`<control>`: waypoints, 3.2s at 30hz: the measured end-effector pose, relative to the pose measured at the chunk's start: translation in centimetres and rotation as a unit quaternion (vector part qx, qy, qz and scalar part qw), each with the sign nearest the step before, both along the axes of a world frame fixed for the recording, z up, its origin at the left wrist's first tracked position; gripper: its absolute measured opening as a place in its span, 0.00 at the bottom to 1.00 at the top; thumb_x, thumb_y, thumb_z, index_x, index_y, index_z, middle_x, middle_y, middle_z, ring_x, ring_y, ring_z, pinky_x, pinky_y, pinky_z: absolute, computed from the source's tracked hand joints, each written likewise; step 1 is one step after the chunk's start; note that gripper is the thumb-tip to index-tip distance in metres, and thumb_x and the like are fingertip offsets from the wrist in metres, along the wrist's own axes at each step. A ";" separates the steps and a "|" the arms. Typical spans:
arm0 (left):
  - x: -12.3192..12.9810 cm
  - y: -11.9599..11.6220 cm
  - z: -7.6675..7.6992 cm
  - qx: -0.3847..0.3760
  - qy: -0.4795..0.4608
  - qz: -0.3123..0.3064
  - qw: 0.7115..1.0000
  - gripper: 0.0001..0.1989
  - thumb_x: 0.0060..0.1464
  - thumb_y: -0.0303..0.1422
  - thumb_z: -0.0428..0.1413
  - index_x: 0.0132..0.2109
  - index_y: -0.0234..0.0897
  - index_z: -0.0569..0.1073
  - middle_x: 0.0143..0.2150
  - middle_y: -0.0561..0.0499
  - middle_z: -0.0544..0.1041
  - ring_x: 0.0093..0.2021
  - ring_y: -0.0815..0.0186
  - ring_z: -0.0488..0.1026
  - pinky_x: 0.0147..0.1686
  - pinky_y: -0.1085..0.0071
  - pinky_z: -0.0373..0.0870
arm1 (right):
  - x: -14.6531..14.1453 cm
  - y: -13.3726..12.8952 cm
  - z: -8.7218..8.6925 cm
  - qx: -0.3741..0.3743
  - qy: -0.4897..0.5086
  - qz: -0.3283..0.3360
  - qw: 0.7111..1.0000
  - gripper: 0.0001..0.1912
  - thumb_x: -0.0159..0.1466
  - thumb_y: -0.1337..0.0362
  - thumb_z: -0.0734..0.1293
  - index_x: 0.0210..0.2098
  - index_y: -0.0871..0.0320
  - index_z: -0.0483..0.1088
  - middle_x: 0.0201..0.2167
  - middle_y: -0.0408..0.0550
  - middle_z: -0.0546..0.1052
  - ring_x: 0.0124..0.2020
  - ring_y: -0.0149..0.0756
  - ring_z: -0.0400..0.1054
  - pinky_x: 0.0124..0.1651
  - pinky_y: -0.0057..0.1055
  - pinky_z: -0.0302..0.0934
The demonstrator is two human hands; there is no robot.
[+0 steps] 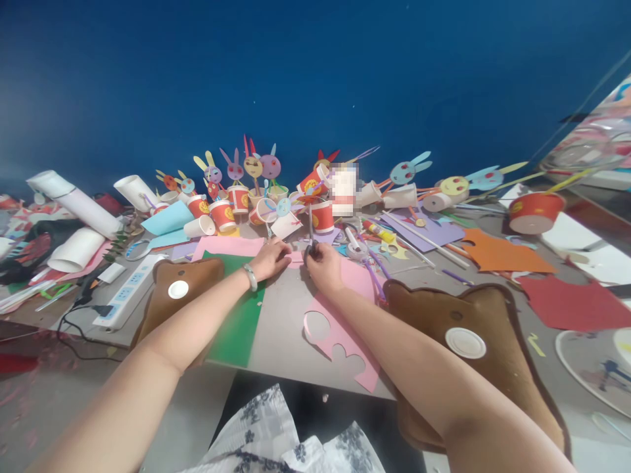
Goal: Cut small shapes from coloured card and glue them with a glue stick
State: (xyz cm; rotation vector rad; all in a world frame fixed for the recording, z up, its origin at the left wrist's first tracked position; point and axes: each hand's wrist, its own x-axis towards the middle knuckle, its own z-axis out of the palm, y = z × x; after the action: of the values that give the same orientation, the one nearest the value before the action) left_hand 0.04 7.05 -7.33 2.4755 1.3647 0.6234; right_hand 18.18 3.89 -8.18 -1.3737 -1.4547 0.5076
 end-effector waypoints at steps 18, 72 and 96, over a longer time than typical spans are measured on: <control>0.6 -1.8 2.5 -0.041 -0.307 0.041 0.950 0.04 0.52 0.29 0.57 0.35 0.35 0.69 0.32 0.51 0.75 0.32 0.69 0.71 0.34 0.72 0.67 | -0.2 -0.7 0.8 0.025 0.035 0.061 0.997 0.12 0.58 0.56 0.65 0.34 0.59 0.72 0.31 0.49 0.74 0.33 0.39 0.69 0.37 0.35 0.64; -0.2 -1.6 2.7 -0.192 -0.418 -0.028 0.888 0.02 0.43 0.23 0.59 0.27 0.32 0.73 0.32 0.49 0.78 0.33 0.70 0.74 0.35 0.74 0.69 | -0.1 -1.3 1.1 -0.002 0.092 0.151 0.984 0.04 0.55 0.64 0.67 0.27 0.58 0.69 0.23 0.42 0.71 0.24 0.31 0.64 0.27 0.28 0.61; 0.0 -2.0 3.4 -0.268 -0.381 0.001 0.885 0.13 0.41 0.35 0.65 0.31 0.29 0.74 0.25 0.52 0.74 0.25 0.72 0.69 0.26 0.76 0.65 | -0.1 -1.3 1.0 0.042 -0.017 0.132 0.990 0.08 0.58 0.63 0.64 0.23 0.56 0.64 0.23 0.43 0.66 0.26 0.33 0.60 0.30 0.31 0.57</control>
State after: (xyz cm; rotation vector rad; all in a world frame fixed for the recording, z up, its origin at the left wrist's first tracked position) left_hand 0.00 5.02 -3.93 1.5293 1.0213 0.9296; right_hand 18.11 2.56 -7.20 -1.1350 -1.6779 0.5848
